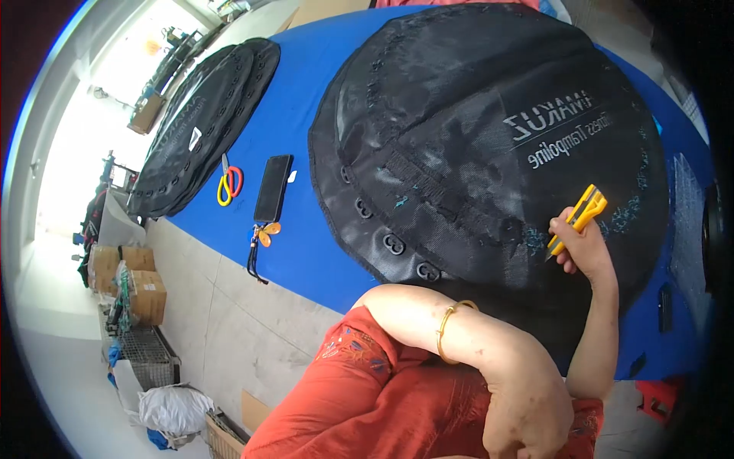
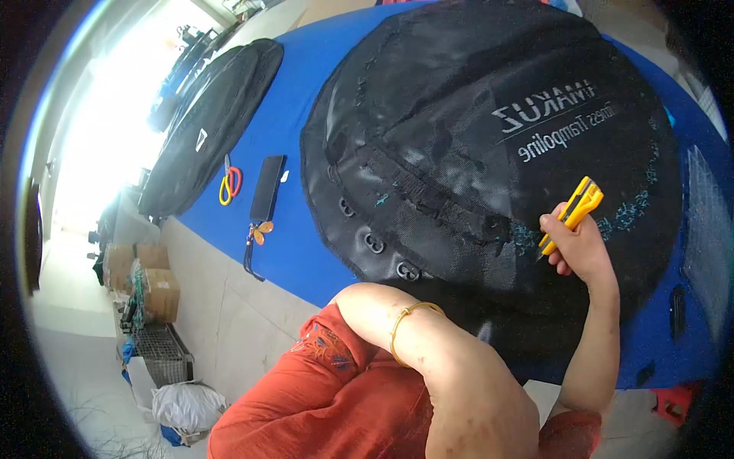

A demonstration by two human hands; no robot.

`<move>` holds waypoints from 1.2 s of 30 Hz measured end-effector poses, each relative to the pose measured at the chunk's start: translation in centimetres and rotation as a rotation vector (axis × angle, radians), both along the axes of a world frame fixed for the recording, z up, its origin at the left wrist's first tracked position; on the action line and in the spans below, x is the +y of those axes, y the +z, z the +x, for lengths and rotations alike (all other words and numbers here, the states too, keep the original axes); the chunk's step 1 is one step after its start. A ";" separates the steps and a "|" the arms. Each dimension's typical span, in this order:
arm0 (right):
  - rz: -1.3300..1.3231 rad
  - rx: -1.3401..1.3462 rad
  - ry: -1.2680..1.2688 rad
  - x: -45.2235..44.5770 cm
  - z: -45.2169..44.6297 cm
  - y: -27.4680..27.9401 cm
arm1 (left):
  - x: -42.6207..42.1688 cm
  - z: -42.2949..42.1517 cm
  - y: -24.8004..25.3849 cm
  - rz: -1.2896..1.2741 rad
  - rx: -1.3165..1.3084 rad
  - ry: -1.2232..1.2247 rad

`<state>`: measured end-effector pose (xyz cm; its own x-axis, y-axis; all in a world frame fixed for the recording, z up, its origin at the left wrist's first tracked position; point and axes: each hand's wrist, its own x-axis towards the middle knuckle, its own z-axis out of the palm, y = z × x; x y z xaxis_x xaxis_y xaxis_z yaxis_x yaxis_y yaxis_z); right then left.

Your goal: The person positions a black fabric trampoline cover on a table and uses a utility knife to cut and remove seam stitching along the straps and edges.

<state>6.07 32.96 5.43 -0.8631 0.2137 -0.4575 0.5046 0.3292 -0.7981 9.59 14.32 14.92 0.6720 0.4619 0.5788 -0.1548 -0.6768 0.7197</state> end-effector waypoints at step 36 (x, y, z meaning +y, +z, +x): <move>-0.074 0.371 -0.032 -0.1 2.3 -2.3 | -9.2 -16.1 -16.4 -0.446 0.818 2.183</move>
<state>8.40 32.88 3.18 -0.9665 0.2210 -0.1305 0.1859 0.2527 -0.9495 -6.53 5.10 -1.48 -0.8225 0.5075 0.2566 0.5682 0.7531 0.3316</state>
